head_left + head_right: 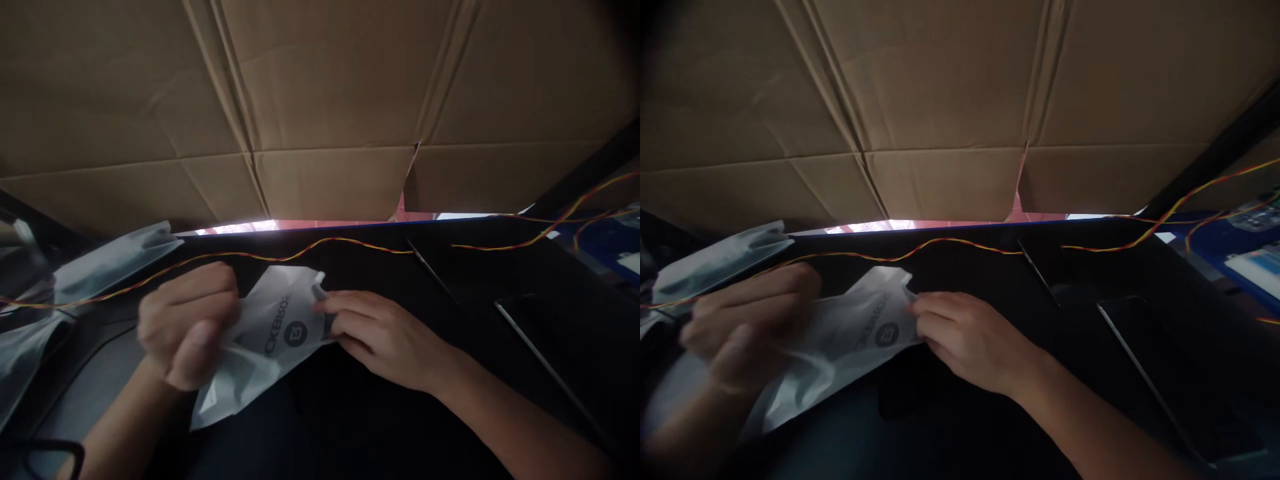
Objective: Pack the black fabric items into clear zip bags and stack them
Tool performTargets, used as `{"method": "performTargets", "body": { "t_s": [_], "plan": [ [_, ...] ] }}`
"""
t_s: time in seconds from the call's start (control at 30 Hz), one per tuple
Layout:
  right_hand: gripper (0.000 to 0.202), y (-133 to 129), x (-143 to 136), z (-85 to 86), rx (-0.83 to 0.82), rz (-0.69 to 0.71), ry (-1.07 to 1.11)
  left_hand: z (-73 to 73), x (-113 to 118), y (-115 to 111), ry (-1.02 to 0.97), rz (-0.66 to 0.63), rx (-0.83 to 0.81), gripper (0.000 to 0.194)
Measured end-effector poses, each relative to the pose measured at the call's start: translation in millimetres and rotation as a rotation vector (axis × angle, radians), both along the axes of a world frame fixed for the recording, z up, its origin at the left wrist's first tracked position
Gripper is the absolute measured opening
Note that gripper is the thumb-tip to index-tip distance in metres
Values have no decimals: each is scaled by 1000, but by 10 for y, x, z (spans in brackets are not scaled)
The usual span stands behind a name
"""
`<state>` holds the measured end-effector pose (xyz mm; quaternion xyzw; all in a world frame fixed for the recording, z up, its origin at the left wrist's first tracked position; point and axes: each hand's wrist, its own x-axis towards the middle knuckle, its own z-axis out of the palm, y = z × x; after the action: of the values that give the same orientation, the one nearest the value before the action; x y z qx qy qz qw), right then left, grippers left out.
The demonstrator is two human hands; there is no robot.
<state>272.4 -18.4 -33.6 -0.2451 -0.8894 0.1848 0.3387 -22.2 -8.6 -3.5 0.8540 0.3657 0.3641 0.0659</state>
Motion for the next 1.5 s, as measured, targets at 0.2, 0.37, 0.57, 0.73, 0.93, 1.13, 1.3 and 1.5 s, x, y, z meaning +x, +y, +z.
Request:
{"method": "performTargets", "body": {
  "t_s": [0.2, 0.37, 0.57, 0.73, 0.93, 1.13, 1.3, 1.5],
  "plan": [
    [52, -191, -39, 73, 139, 43, -2, 74, -63, 129, 63, -186, 100, 46],
    [70, -276, -193, -75, 119, 77, -355, 87, -101, 182, 138, -165, 97, 45],
    [34, -245, -194, -119, 152, -11, -244, 27, -5, 174, 227, -218, 75, 39],
    [36, -76, 33, 27, -14, -380, 141, -31, 148, 141, 272, -232, -15, 37],
    [40, -114, -30, 23, 155, -323, 120, -193, 390, 23, 42, -180, -66, 46],
    [26, -169, -158, -53, 77, 3, -253, -277, 475, -7, -63, -194, -124, 52],
    [30, -222, -182, -33, -52, 113, -207, -246, 517, -3, 11, -389, -192, 54],
    [28, -296, -277, -29, -198, -8, -132, -194, 519, -17, -28, -433, -247, 50]
  ]
}}
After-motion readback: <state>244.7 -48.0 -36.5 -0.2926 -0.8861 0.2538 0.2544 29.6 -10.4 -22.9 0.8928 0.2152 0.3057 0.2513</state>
